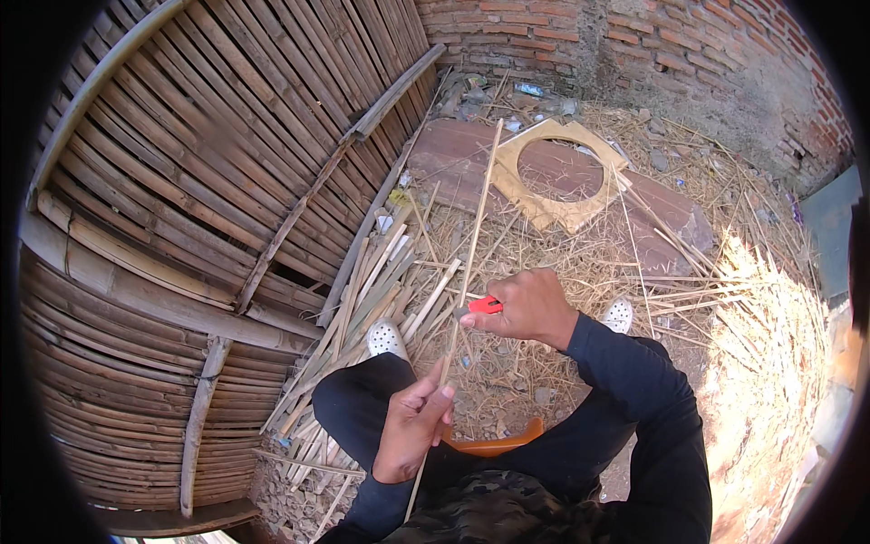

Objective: The person sits on the ground and uses a red utility knife to shave a long, thin bamboo strip. They hold the strip with their left hand and repeatedly scrape the blade along its length to remove the outer layer, creating fine shavings that fall to the ground.

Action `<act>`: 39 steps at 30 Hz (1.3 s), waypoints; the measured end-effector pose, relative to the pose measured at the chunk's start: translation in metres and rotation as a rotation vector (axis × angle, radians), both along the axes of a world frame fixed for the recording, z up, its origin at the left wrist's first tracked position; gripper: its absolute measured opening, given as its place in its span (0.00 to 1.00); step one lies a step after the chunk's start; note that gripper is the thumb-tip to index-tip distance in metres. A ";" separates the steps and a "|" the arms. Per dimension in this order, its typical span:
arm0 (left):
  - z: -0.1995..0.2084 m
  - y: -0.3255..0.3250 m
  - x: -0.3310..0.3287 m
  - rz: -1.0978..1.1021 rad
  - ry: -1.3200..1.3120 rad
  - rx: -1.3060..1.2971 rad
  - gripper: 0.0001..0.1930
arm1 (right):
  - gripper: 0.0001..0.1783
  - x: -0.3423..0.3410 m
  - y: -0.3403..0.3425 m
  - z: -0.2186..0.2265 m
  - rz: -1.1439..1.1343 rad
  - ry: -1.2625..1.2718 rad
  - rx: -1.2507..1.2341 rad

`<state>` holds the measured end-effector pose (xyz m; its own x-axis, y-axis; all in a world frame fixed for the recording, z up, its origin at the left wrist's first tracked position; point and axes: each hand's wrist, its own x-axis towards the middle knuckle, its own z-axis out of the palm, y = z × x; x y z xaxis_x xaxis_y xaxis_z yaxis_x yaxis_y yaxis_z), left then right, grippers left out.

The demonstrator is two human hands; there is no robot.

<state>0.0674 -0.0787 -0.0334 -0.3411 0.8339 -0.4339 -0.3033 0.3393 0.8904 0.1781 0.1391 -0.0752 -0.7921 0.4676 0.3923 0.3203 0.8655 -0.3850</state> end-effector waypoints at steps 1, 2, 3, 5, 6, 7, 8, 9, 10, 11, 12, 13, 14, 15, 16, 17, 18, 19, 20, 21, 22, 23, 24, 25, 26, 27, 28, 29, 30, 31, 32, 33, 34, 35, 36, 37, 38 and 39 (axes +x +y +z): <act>0.000 0.002 -0.001 0.012 0.017 -0.011 0.23 | 0.38 -0.002 -0.007 -0.002 0.025 -0.019 0.001; -0.003 0.001 -0.003 0.011 0.004 -0.022 0.24 | 0.39 -0.003 -0.020 -0.004 0.043 -0.039 0.003; -0.008 -0.003 -0.004 0.011 -0.008 -0.032 0.24 | 0.39 -0.004 -0.027 -0.004 0.060 -0.059 0.005; -0.009 -0.007 -0.008 0.015 -0.032 -0.057 0.25 | 0.40 -0.006 -0.025 -0.007 0.082 -0.040 0.095; -0.008 -0.007 -0.010 0.020 -0.017 -0.039 0.25 | 0.40 -0.008 -0.023 -0.010 0.096 -0.030 0.140; -0.006 -0.006 -0.012 0.024 -0.002 -0.021 0.25 | 0.41 -0.012 -0.011 -0.008 0.028 -0.055 0.093; -0.004 -0.007 -0.014 0.034 0.014 -0.005 0.25 | 0.42 -0.019 0.010 -0.003 -0.035 -0.079 0.045; -0.002 -0.010 -0.017 0.027 0.017 -0.025 0.25 | 0.42 -0.023 0.022 0.002 -0.105 -0.104 -0.001; 0.000 -0.013 -0.019 0.020 0.021 -0.045 0.25 | 0.42 -0.026 0.015 0.001 -0.066 -0.109 -0.023; 0.002 -0.015 -0.022 0.006 0.025 -0.061 0.25 | 0.42 -0.026 0.001 0.000 -0.035 -0.113 -0.040; 0.003 -0.018 -0.024 -0.001 0.014 -0.057 0.25 | 0.42 -0.026 -0.014 -0.003 0.000 -0.115 -0.061; 0.004 -0.020 -0.026 -0.008 0.002 -0.053 0.25 | 0.39 -0.026 -0.031 -0.003 0.051 -0.085 0.062; 0.006 -0.024 -0.028 -0.008 -0.008 -0.051 0.25 | 0.39 -0.030 -0.030 0.000 0.050 -0.049 0.081; 0.009 -0.024 -0.030 -0.006 0.004 -0.048 0.25 | 0.39 -0.033 -0.027 0.003 0.048 -0.014 0.101; 0.012 -0.023 -0.032 -0.005 0.015 -0.045 0.25 | 0.39 -0.036 -0.020 0.008 0.046 0.022 0.120; 0.015 -0.024 -0.033 0.002 0.025 -0.042 0.25 | 0.38 -0.042 -0.002 0.019 -0.030 -0.060 -0.010; 0.015 -0.027 -0.033 -0.002 0.027 -0.051 0.25 | 0.39 -0.045 0.014 0.023 -0.082 -0.062 -0.030; 0.014 -0.029 -0.032 -0.017 0.026 -0.058 0.25 | 0.39 -0.043 0.031 0.021 -0.145 -0.066 -0.049; 0.011 -0.031 -0.031 -0.029 0.025 -0.065 0.25 | 0.40 -0.044 0.041 0.016 -0.205 -0.071 -0.068; 0.010 -0.031 -0.032 -0.034 0.006 -0.089 0.26 | 0.39 -0.044 0.032 0.009 -0.216 -0.089 -0.114; 0.008 -0.032 -0.031 -0.025 0.002 -0.089 0.26 | 0.40 -0.039 0.014 0.003 -0.141 -0.105 -0.100; 0.006 -0.035 -0.030 -0.013 0.001 -0.093 0.26 | 0.40 -0.036 -0.012 -0.001 -0.062 -0.117 -0.089; 0.004 -0.035 -0.028 -0.003 -0.004 -0.096 0.26 | 0.40 -0.033 -0.027 0.000 0.014 -0.134 -0.077; 0.007 -0.032 -0.027 -0.011 0.004 -0.085 0.26 | 0.41 -0.031 -0.032 0.005 0.017 -0.166 -0.107; 0.011 -0.028 -0.026 -0.011 0.017 -0.077 0.26 | 0.40 -0.031 -0.023 0.006 0.012 -0.153 -0.068; 0.013 -0.025 -0.024 -0.008 0.028 -0.068 0.25 | 0.39 -0.032 -0.007 0.009 0.010 -0.143 -0.026; 0.013 -0.024 -0.022 -0.003 0.034 -0.063 0.25 | 0.38 -0.032 0.003 0.009 0.007 -0.133 0.016; 0.012 -0.020 -0.020 -0.008 0.041 -0.059 0.25 | 0.37 -0.028 0.007 0.005 0.021 -0.083 0.037; 0.011 -0.018 -0.018 -0.013 0.048 -0.054 0.25 | 0.38 -0.026 0.011 0.001 -0.013 -0.042 0.056; 0.012 -0.017 -0.014 -0.015 0.052 -0.071 0.25 | 0.40 -0.025 0.014 -0.004 -0.046 0.000 0.076; 0.015 -0.018 -0.009 -0.019 0.057 -0.089 0.25 | 0.41 -0.024 0.018 -0.007 -0.080 0.042 0.094; 0.016 -0.020 -0.004 -0.017 0.062 -0.106 0.25 | 0.41 -0.021 0.030 -0.007 -0.125 0.017 0.088; 0.014 -0.023 -0.001 -0.021 0.048 -0.105 0.25 | 0.41 -0.016 0.049 -0.004 -0.170 -0.007 0.081; 0.011 -0.025 0.003 -0.027 0.035 -0.104 0.25 | 0.40 -0.012 0.058 -0.003 -0.216 -0.030 0.075; 0.010 -0.028 0.005 -0.033 0.023 -0.102 0.25 | 0.40 -0.009 0.056 -0.005 -0.213 -0.032 0.055; 0.011 -0.030 0.007 -0.035 0.026 -0.118 0.25 | 0.40 -0.007 0.051 -0.007 -0.210 -0.034 0.035; 0.016 -0.034 0.009 -0.033 0.030 -0.135 0.25 | 0.40 -0.007 0.047 -0.007 -0.202 -0.036 0.014; 0.018 -0.038 0.010 -0.030 0.033 -0.152 0.25 | 0.40 -0.008 0.046 0.000 -0.211 -0.109 0.032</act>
<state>0.0770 -0.1162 -0.0154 -0.3335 0.7696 -0.5445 -0.2626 0.4789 0.8377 0.1699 0.1850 -0.0753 -0.7163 0.6162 0.3273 0.5337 0.7860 -0.3120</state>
